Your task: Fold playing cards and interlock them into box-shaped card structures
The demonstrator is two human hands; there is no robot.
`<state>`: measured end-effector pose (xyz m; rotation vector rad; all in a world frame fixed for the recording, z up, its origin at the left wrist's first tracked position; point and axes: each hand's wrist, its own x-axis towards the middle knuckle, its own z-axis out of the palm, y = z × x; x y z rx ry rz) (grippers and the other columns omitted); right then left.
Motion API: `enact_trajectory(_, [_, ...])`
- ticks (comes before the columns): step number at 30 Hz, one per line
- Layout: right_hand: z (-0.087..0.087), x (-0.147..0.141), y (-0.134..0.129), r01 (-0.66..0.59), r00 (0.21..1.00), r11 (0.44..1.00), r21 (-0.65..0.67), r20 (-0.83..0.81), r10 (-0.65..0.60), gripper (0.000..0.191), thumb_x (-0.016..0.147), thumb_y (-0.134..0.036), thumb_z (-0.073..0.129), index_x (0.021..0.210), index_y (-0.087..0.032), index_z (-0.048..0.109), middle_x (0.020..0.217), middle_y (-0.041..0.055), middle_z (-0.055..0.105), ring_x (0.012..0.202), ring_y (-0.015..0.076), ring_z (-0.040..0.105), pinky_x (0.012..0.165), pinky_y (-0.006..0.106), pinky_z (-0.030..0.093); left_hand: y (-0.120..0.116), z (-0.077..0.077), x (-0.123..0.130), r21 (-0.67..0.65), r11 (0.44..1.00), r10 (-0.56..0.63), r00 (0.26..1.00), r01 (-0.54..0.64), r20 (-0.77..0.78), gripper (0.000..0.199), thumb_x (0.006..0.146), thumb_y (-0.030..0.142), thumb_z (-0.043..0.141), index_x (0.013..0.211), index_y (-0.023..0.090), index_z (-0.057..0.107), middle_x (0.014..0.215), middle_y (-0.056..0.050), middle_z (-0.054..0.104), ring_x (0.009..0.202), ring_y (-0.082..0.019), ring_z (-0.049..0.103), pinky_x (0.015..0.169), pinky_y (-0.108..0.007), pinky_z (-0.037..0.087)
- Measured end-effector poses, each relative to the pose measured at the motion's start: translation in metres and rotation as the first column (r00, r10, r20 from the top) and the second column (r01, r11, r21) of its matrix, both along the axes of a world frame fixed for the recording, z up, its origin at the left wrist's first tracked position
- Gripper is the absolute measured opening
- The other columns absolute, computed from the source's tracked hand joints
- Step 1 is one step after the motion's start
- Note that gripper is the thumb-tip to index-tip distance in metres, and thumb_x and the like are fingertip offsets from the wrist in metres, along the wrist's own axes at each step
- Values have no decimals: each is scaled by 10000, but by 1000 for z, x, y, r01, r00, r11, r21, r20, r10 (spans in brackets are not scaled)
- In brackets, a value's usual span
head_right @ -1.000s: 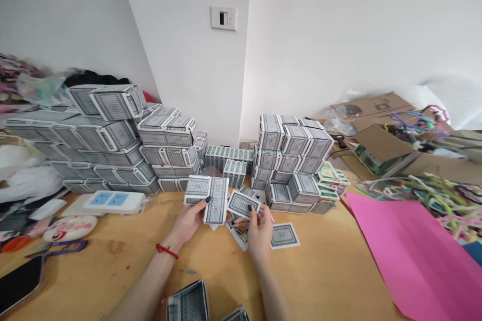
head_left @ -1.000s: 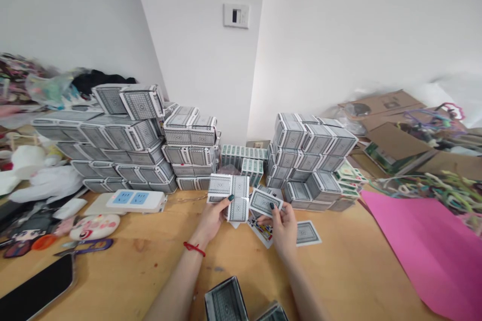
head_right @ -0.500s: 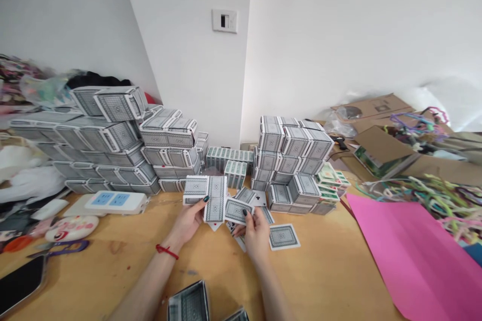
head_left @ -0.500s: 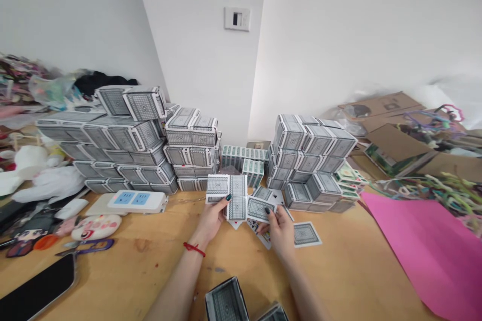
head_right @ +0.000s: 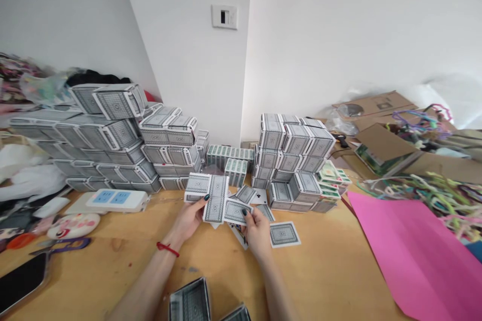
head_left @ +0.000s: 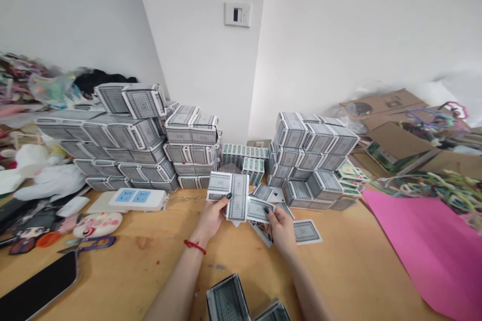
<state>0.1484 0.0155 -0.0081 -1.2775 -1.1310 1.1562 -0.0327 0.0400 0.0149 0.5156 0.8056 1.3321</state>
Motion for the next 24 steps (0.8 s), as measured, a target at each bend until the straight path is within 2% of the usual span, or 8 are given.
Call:
enact_trajectory(6, [-3,0,1,-31,1000,999,-19,-3,31,365,704,-519,512,594,-180,435,374,-78,397,296,45,313,297,160,218,-2,4,2,-21,1000,-6,1000,6,-24,419,586,127,696,992,152,597,899,-45,684,837,-206,625,751,-310,491])
enact_trajectory(10, [-3,-3,-1,-9,1000,1000,-14,-6,9,361,719,-524,494,610,-188,421,383,-79,404,281,44,310,282,155,197,-3,5,6,-14,1000,-8,999,7,-33,384,600,161,693,973,139,605,881,-58,687,825,-215,629,740,-317,495])
enact_trajectory(19, [-5,-7,-3,16,1000,1000,-19,-11,-16,380,735,-553,469,624,-195,404,377,-86,408,265,47,313,278,153,205,-5,4,14,2,998,62,995,-63,-78,461,596,211,703,1035,156,574,915,-57,677,833,-205,625,746,-313,495])
enact_trajectory(24, [-3,-8,-5,-26,1000,999,-28,-15,26,397,736,-566,458,613,-193,402,382,-83,428,247,43,312,270,156,207,-7,1,14,0,999,41,997,-41,-70,466,594,223,709,1036,165,574,958,-66,667,853,-211,620,751,-320,493])
